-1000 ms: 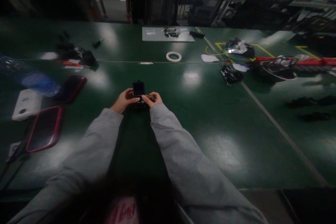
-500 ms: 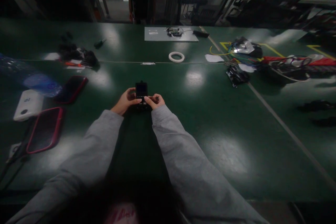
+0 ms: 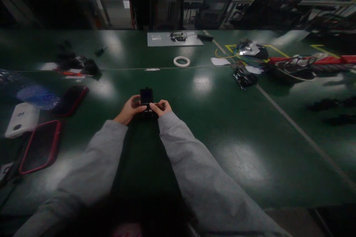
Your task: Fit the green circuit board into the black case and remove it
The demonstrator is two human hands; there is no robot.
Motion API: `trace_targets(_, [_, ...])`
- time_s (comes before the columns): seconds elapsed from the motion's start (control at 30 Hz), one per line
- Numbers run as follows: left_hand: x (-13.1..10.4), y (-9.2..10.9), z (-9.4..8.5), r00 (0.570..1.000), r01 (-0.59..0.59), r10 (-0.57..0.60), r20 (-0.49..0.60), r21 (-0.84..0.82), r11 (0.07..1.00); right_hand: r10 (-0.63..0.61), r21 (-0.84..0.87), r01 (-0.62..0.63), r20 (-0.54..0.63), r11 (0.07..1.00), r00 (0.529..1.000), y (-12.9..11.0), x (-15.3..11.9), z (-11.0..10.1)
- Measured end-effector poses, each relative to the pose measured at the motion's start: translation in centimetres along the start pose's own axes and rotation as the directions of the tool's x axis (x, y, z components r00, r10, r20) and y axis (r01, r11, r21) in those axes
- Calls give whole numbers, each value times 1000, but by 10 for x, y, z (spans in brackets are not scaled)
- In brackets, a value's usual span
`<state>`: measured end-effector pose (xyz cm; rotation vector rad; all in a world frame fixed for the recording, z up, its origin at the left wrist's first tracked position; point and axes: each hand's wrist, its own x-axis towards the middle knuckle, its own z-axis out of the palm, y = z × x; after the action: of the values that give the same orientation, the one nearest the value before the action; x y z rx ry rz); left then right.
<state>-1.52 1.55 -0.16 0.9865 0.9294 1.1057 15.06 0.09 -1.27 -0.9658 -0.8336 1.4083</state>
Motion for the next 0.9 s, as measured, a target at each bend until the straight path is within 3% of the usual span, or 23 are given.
trace_targets(0.13, [-1,0,1,1000,-11,11,1,4,1000,-15,-10,15,0,1000,1000,-2,-4,2])
trace_targets(0.37, [-4,1,5,1000,-26,27,-12,36,999,-169,-243,162,-8,956,986,-6,-16,10])
trace_targets(0.57, [-8,4,10,999,-7,9,-47,46,999,-121,-240,118,3,964,993,-7,-17,10])
trace_targets(0.9, [-9,4,9,999,1,2,-48,55,998,-169,-242,167,12,956,986,2,-15,6])
